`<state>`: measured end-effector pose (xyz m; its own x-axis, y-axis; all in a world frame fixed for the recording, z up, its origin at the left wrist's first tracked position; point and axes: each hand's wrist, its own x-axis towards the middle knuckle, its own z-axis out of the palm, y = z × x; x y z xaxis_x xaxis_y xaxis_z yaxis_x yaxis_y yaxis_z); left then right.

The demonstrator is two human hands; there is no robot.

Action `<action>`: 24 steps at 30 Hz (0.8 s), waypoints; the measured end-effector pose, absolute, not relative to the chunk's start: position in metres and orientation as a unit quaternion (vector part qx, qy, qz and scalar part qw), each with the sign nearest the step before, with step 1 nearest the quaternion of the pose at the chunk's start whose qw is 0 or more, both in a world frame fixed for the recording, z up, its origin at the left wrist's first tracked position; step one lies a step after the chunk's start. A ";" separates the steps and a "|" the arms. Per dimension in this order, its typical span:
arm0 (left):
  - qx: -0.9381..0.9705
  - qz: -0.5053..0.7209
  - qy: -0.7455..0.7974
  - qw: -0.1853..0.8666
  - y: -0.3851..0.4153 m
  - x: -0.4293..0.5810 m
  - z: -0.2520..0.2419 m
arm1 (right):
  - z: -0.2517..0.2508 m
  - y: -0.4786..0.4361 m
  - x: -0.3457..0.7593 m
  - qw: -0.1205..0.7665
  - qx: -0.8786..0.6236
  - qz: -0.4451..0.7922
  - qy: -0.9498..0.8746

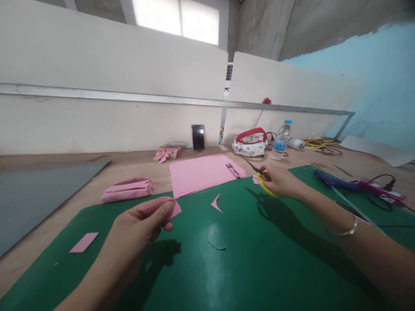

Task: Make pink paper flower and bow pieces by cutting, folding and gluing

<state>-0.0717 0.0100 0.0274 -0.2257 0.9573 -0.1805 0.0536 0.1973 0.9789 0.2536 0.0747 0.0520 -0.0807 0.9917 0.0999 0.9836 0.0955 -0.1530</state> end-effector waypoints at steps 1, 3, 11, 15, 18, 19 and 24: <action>0.412 0.485 0.611 0.471 0.009 -0.071 0.029 | 0.052 0.079 0.269 0.069 -0.696 0.007 -0.715; 0.420 0.488 0.600 0.474 0.006 -0.069 0.031 | 0.049 0.084 0.297 0.024 -0.724 -0.010 -0.689; 0.450 0.473 0.594 0.470 -0.001 -0.061 0.039 | 0.050 0.071 0.258 -0.004 -0.623 -0.004 -0.782; 0.440 0.468 0.610 0.464 0.003 -0.064 0.035 | 0.047 0.067 0.177 0.010 -0.400 0.082 -0.913; 0.429 0.467 0.609 0.476 0.007 -0.066 0.030 | 0.041 0.071 0.136 -0.010 -0.283 0.129 -0.950; 0.427 0.465 0.605 0.486 0.008 -0.066 0.028 | 0.038 0.073 0.130 -0.014 -0.258 0.138 -0.956; 0.432 0.445 0.588 0.519 0.005 -0.064 0.027 | -0.005 0.026 0.174 -0.013 -0.233 0.149 -0.961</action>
<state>-0.0642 0.0050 0.0273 -0.0873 0.9703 -0.2256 0.0449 0.2300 0.9721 0.1737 0.0261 -0.0047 -0.8913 0.4435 -0.0944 0.4513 0.8474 -0.2798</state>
